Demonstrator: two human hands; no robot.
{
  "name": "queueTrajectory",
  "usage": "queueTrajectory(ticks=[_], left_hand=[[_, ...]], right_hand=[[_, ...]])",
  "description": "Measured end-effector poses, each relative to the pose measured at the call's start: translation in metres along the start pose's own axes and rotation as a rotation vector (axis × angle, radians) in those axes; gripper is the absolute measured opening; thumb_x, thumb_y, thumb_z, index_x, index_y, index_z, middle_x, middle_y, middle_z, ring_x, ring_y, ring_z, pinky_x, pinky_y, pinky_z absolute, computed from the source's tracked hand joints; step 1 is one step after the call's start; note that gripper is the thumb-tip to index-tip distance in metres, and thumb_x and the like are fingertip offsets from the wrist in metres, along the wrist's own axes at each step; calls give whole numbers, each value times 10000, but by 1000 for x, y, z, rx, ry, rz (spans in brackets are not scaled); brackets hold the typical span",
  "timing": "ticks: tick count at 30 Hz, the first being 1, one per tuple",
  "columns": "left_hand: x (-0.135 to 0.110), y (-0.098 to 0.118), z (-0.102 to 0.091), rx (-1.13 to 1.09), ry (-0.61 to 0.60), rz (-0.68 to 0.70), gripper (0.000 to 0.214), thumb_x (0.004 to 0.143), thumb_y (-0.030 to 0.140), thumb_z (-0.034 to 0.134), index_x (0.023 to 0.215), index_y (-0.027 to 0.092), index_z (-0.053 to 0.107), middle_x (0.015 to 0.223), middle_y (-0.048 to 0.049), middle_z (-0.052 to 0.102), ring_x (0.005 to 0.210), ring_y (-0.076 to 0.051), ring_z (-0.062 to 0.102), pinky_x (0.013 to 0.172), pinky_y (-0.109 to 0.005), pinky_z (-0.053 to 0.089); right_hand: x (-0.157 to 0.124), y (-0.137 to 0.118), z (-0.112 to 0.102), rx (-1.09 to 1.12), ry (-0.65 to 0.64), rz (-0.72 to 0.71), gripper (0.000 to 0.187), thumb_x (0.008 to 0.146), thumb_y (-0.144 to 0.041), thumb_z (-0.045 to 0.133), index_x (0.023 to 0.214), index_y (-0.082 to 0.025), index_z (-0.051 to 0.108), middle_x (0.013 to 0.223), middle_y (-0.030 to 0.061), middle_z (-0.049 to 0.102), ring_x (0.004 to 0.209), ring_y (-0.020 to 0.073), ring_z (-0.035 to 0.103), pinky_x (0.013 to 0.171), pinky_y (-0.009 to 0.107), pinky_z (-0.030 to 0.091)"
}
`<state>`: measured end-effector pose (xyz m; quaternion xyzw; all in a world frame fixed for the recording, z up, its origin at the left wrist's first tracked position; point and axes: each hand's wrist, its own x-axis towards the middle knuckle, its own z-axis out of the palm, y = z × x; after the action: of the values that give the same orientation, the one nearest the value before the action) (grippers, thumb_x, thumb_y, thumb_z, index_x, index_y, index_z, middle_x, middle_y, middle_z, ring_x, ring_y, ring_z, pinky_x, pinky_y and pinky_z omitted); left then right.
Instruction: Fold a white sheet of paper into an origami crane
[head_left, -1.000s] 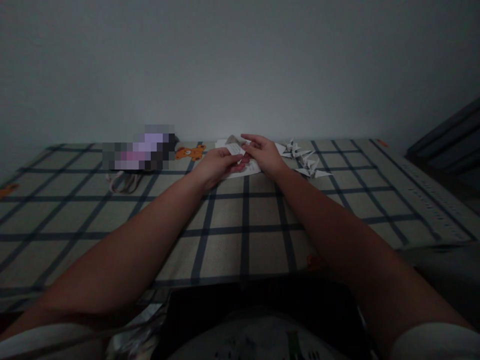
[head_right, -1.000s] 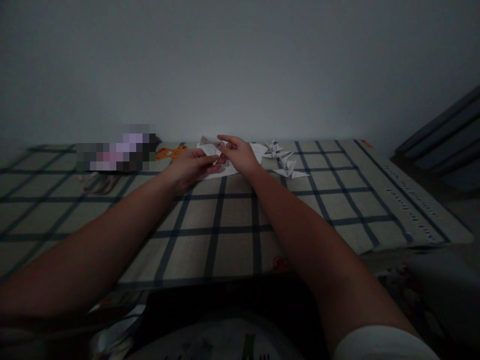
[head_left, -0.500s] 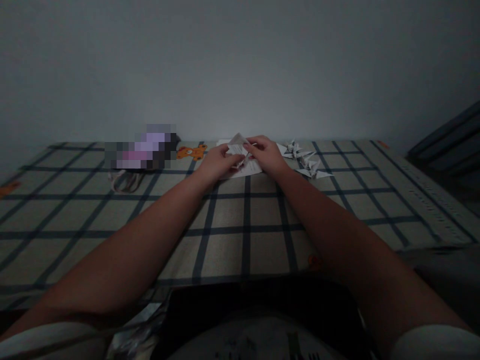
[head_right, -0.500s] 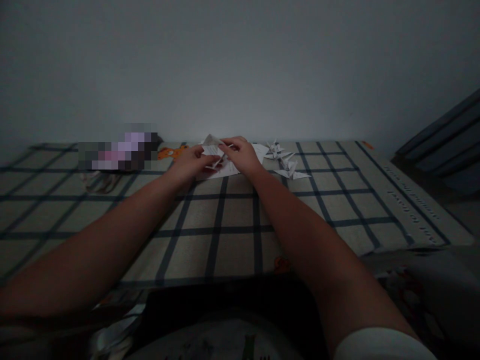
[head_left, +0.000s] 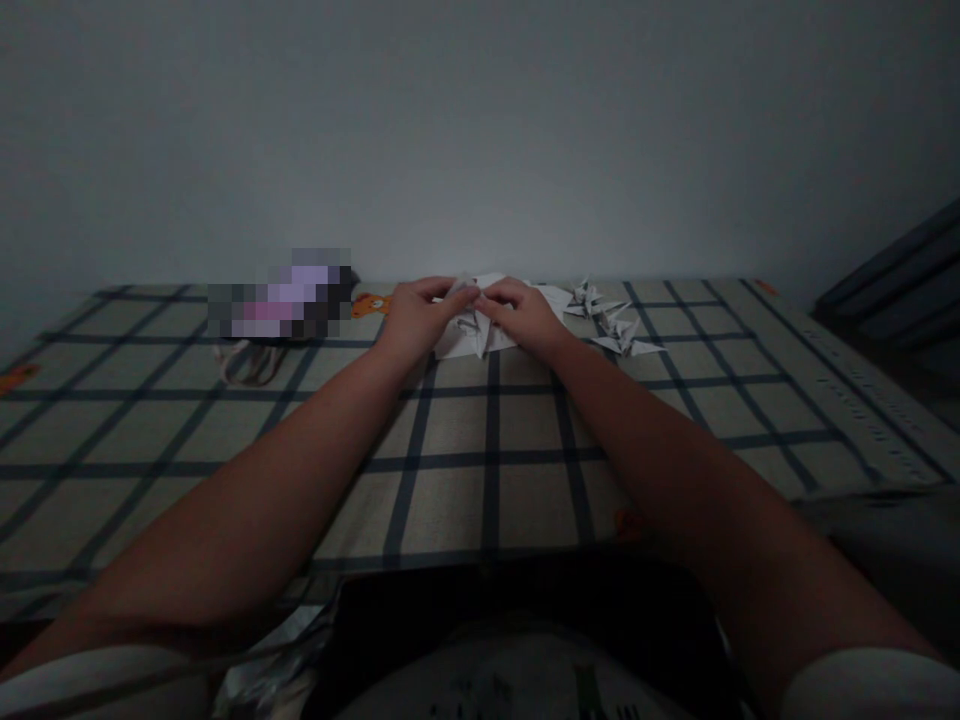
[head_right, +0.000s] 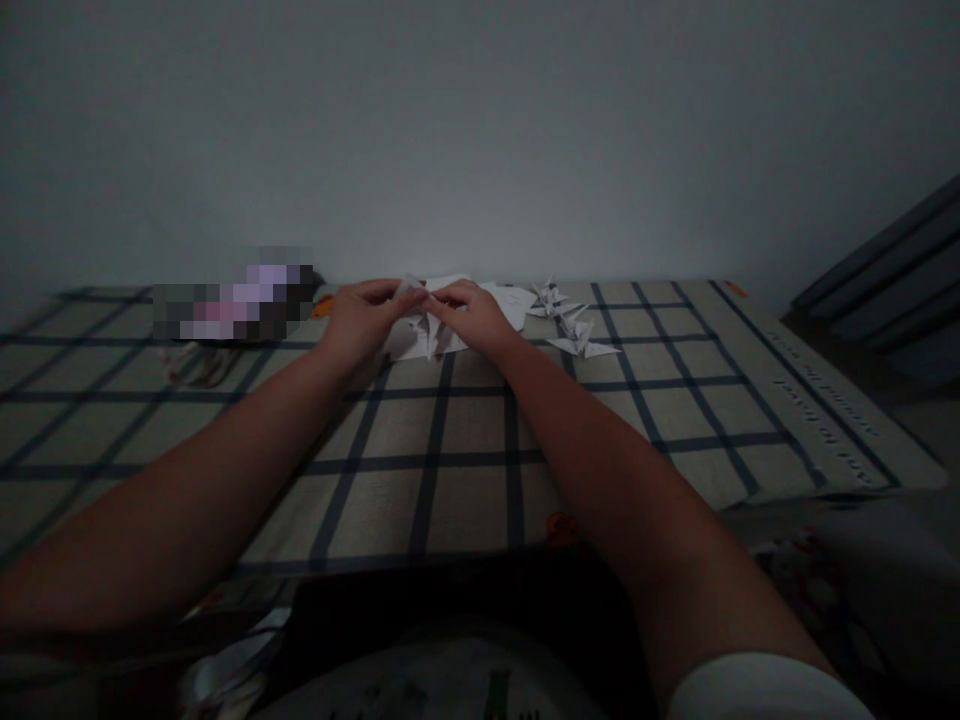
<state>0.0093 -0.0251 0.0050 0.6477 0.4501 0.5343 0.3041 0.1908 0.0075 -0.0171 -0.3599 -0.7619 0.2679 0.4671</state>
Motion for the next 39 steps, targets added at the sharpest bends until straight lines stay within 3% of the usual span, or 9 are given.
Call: queueTrajectory(ticks=[9, 17, 19, 23, 33, 39], left_hand=[[1, 2, 2, -121, -21, -83, 317, 725, 440, 819, 886, 169, 799, 884, -51, 772, 773, -164, 645, 703, -265, 489], [3, 3, 0, -143, -20, -162, 269, 658, 412, 862, 701, 171, 750, 710, -20, 704, 640, -129, 572, 600, -251, 436], [3, 4, 0, -204, -43, -171, 276, 643, 396, 876, 771, 171, 779, 754, -27, 728, 662, -129, 598, 621, -249, 457], [3, 6, -1, -254, -65, -146, 381, 652, 376, 881, 969, 176, 815, 881, -51, 778, 728, -142, 650, 695, -263, 507], [3, 1, -1, -170, -3, -76, 398, 698, 514, 846, 880, 161, 819, 929, -87, 798, 857, -210, 699, 756, -292, 531], [3, 1, -2, -81, 45, -17, 473, 786, 634, 733, 855, 172, 808, 873, -79, 789, 896, -225, 704, 769, -290, 526]], right_hand=[[-2, -1, 0, -43, -34, -24, 256, 921, -386, 654, 812, -176, 751, 875, 44, 730, 856, 164, 629, 855, 316, 467], [-2, 0, -1, -69, -63, -51, 241, 934, -357, 640, 807, -181, 745, 863, 45, 702, 867, 171, 629, 863, 330, 467], [-2, 2, -1, -67, -76, -66, 236, 937, -352, 636, 822, -177, 746, 881, 52, 704, 880, 176, 636, 870, 337, 471], [-2, 3, 0, -57, -84, -105, 262, 938, -382, 637, 817, -175, 743, 893, 58, 710, 891, 182, 642, 883, 347, 473], [-1, 0, 1, -51, -70, -101, 282, 926, -425, 659, 859, -177, 774, 881, 46, 725, 848, 164, 625, 838, 321, 466], [-2, -1, 3, -64, -81, -114, 243, 923, -397, 672, 876, -186, 785, 894, 49, 727, 872, 169, 641, 848, 326, 468]])
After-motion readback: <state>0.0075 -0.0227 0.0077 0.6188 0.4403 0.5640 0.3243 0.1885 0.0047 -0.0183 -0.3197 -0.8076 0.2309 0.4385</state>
